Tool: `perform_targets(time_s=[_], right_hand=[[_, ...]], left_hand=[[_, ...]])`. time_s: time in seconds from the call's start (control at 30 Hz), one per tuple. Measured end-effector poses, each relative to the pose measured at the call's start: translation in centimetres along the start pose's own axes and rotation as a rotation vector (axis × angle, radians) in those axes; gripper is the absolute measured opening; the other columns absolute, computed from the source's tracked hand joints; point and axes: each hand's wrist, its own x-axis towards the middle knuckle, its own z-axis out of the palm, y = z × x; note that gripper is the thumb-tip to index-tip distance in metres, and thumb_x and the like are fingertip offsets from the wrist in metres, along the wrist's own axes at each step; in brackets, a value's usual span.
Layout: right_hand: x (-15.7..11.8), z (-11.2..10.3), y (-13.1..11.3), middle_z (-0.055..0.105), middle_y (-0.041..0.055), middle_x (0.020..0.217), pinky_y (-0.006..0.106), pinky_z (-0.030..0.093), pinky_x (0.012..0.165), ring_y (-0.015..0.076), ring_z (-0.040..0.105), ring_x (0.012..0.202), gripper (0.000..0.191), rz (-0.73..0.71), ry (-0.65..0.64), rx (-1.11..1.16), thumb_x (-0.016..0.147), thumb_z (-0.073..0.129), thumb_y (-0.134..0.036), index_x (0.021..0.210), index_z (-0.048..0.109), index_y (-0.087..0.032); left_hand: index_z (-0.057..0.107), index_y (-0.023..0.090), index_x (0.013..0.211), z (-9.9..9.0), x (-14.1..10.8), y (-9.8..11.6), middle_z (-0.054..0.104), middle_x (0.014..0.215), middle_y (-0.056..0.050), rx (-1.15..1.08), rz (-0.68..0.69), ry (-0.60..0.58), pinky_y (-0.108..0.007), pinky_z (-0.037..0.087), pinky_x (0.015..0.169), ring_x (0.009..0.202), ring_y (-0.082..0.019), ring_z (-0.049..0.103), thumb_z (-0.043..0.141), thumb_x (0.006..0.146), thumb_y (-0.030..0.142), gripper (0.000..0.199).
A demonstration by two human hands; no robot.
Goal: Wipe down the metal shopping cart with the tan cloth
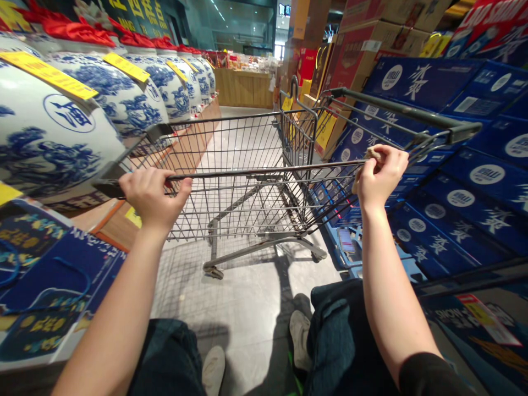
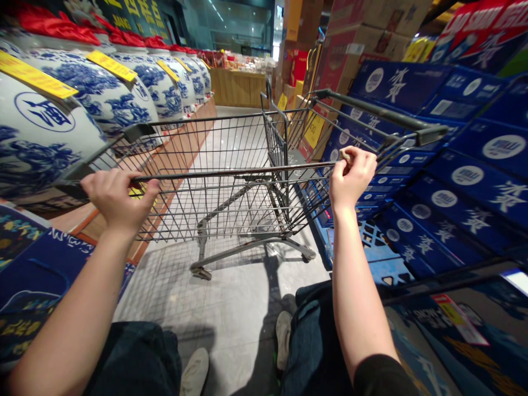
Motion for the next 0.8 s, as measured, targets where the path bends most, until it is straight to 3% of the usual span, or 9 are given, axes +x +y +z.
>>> perform_targets(time_s=[0.33,0.57,0.7,0.8], right_hand=[[-0.1,0.3,0.4,0.062,0.0114,0.114,0.052,0.053,0.103,0.0314,0.062,0.118,0.027,-0.045,0.027,-0.044,0.088,0.047,-0.023,0.108,0.065,-0.024],[0.2,0.2,0.8,0.06,0.0116,0.115,0.056,0.051,0.107,0.0323,0.059,0.121,0.028,-0.025,0.003,-0.034,0.088,0.046,-0.023,0.11,0.064,-0.024],[-0.7,0.1,-1.7,0.06,0.0119,0.111,0.06,0.047,0.11,0.0339,0.058,0.118,0.028,-0.038,-0.064,-0.025,0.088,0.047,-0.023,0.109,0.064,-0.024],[-2.5,0.3,-5.5,0.062,0.0124,0.111,0.058,0.048,0.109,0.033,0.059,0.116,0.029,-0.162,-0.251,0.021,0.089,0.049,-0.024,0.113,0.066,-0.024]], left_hand=[[0.049,0.027,0.074,-0.3,0.1,0.6,0.048,0.072,-0.002,-0.016,-0.057,-0.028,-0.054,0.034,0.097,0.084,-0.027,0.047,0.055,0.083,0.07,0.044],[0.048,0.028,0.074,-0.4,0.2,0.7,0.044,0.072,-0.002,-0.026,-0.079,-0.05,-0.053,0.032,0.098,0.085,-0.028,0.045,0.054,0.082,0.07,0.044],[0.048,0.028,0.073,-0.3,0.2,0.6,0.046,0.073,-0.003,-0.027,-0.078,-0.04,-0.054,0.032,0.097,0.085,-0.028,0.047,0.053,0.082,0.073,0.046],[0.048,0.027,0.073,-0.1,0.2,0.3,0.048,0.073,-0.003,-0.031,-0.069,-0.022,-0.055,0.032,0.098,0.086,-0.029,0.048,0.054,0.081,0.072,0.046]])
